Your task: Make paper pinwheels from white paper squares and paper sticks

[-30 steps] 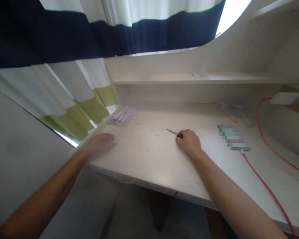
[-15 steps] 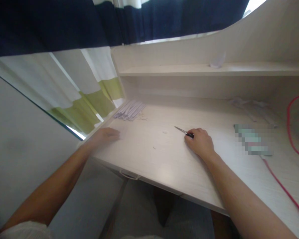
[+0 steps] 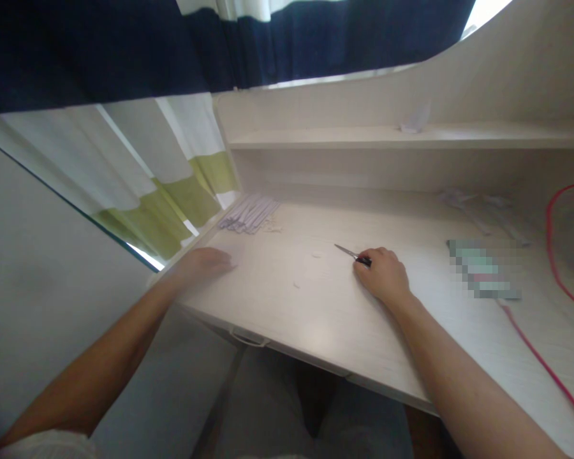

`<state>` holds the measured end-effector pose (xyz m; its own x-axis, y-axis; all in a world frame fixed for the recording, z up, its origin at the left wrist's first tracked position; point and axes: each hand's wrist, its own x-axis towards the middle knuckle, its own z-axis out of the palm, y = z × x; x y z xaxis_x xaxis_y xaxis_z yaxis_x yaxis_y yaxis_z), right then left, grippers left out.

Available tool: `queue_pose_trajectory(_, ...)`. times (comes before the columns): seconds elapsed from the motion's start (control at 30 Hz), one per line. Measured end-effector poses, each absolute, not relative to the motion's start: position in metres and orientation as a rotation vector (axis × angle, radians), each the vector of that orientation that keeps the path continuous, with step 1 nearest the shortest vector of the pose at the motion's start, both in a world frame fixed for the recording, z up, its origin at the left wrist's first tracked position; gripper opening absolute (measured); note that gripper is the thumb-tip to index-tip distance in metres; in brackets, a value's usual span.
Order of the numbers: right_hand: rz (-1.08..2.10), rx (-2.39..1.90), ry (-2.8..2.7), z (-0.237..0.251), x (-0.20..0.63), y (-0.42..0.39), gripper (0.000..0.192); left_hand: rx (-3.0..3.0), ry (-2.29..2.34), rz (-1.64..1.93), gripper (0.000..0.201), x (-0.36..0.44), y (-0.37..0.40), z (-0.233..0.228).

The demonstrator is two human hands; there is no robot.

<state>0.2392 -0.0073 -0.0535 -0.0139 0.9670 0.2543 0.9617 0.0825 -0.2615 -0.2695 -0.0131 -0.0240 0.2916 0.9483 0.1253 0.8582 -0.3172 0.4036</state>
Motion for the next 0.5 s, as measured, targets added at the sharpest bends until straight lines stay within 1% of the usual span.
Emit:
queue_pose_trajectory(0.17,0.016,-1.899,-2.008,-0.053,0.239,-0.008,0.033,2.298,1.693,0.511,0.043,-0.266,-0.016,-0.021)
queue_pose_trajectory(0.37,0.01,-1.889,-1.999,-0.053,0.237,-0.008,0.031,2.295,1.761,0.547,0.045,-0.259,-0.024,-0.016)
queue_pose_trajectory(0.5,0.01,-1.907,-1.981,-0.051,0.235,-0.011,0.029,2.305,1.767,0.583,0.039,-0.252,-0.026,-0.017)
